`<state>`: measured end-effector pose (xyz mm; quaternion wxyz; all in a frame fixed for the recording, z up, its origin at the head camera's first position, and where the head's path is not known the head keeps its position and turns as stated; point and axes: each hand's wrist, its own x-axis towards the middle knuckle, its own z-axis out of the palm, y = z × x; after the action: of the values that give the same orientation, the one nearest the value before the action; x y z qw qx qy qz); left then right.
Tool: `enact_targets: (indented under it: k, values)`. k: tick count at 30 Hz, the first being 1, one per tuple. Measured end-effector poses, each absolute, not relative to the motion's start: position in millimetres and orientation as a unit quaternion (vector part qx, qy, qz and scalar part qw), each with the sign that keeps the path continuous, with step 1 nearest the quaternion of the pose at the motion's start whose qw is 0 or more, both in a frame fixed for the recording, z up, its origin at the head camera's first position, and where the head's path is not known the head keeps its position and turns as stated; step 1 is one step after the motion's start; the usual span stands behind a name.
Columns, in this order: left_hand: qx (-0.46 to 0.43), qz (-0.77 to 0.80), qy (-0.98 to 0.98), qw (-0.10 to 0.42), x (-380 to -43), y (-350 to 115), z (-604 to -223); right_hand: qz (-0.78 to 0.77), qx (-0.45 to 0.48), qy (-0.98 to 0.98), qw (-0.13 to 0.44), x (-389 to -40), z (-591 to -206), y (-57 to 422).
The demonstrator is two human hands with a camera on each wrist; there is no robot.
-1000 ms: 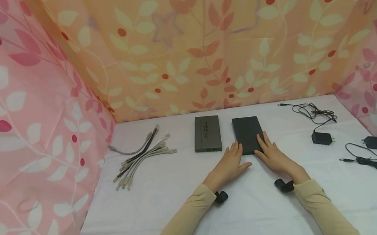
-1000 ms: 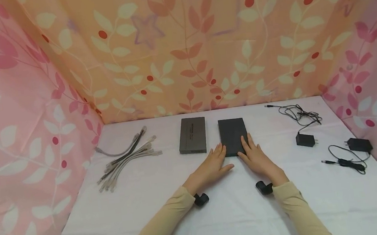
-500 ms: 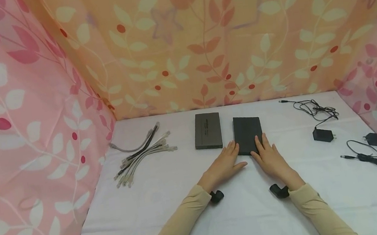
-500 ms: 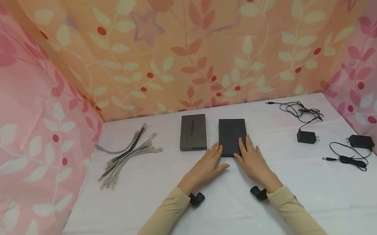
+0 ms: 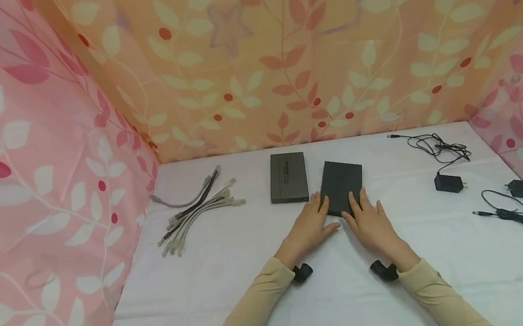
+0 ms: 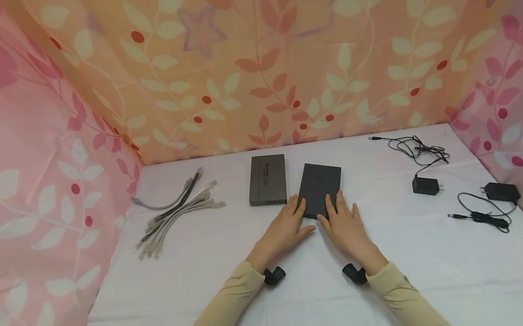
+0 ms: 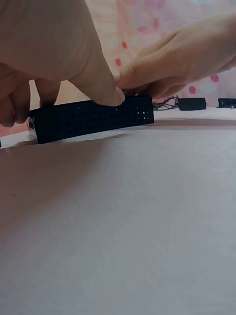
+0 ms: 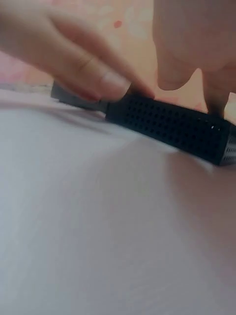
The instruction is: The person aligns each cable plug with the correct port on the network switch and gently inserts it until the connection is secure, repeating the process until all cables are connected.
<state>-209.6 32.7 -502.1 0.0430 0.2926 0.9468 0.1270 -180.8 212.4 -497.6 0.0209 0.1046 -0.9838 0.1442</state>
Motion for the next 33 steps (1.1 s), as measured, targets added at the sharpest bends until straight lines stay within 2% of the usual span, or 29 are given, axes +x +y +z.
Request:
enact_targets:
  k: [4, 10, 20, 33]
  values:
    - [0.279, 0.105, 0.954, 0.038, -207, 37, -503, 0.145, 0.103, -0.984, 0.012, -179, -492, 212]
    - [0.272, 0.084, 0.958, 0.025, -206, 39, -504, 0.117, 0.109, -0.987, 0.031, -175, -494, 206]
    - [0.290, 0.052, 0.955, -0.012, -206, 38, -504, 0.128, 0.112, -0.985, 0.039, -167, -492, 194]
    - [0.315, 0.019, 0.949, -0.007, -207, 46, -507, 0.116, 0.126, -0.984, 0.056, -152, -494, 182]
